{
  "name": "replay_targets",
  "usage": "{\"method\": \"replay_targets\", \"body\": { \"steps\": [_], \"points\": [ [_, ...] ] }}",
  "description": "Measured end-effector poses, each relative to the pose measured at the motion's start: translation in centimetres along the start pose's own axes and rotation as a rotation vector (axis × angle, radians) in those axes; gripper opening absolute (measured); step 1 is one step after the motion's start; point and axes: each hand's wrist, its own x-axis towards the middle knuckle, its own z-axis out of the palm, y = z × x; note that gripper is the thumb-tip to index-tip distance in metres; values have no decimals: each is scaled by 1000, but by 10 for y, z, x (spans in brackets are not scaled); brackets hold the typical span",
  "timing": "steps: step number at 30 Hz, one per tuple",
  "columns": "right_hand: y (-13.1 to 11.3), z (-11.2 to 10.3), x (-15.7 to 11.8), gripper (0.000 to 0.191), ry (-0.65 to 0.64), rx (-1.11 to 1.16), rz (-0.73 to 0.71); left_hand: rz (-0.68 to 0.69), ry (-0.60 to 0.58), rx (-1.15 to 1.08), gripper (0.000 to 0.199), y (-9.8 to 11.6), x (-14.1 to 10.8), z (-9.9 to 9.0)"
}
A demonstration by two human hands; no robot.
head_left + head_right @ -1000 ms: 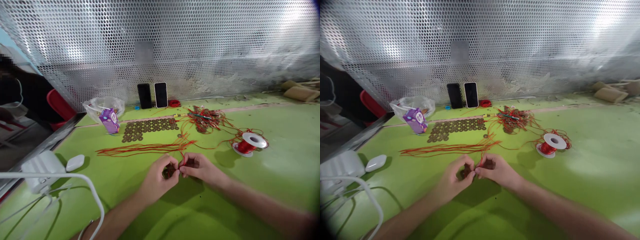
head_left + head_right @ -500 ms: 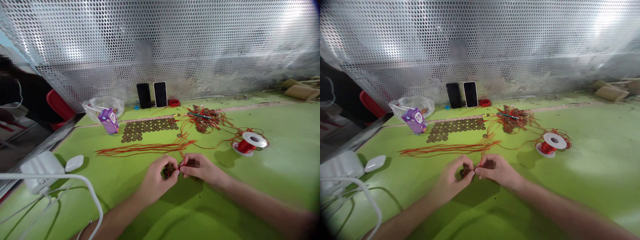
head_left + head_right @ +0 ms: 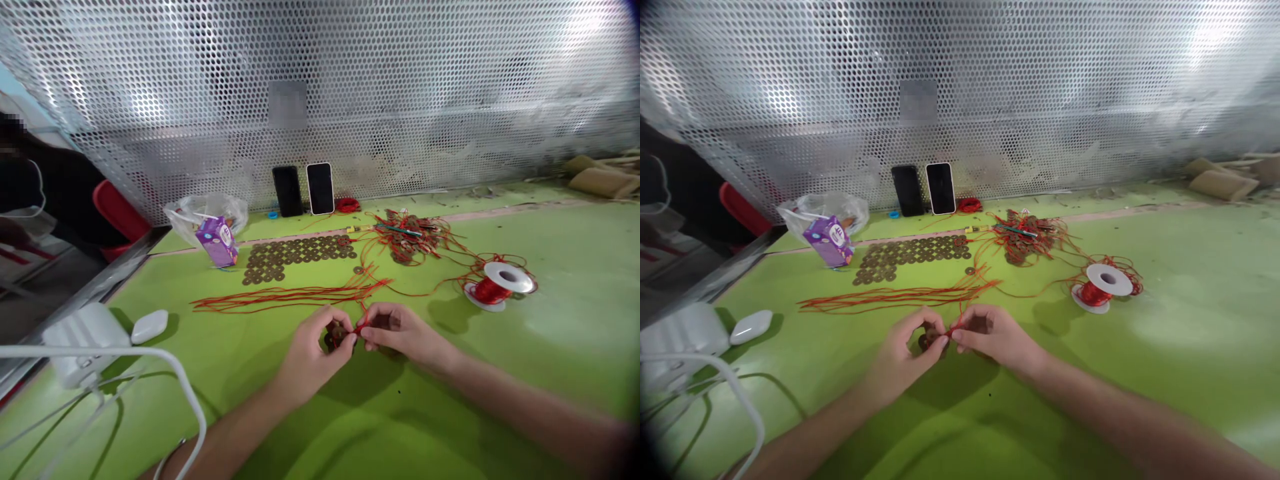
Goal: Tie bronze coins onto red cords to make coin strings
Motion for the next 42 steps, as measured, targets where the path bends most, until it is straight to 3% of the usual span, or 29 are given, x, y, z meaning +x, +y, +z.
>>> {"method": "replay_targets", "body": {
  "steps": [42],
  "points": [
    [-2,-4,-1,39,-35,-68,-2,11,7,38,6,-1,0,-2]
  ]
}}
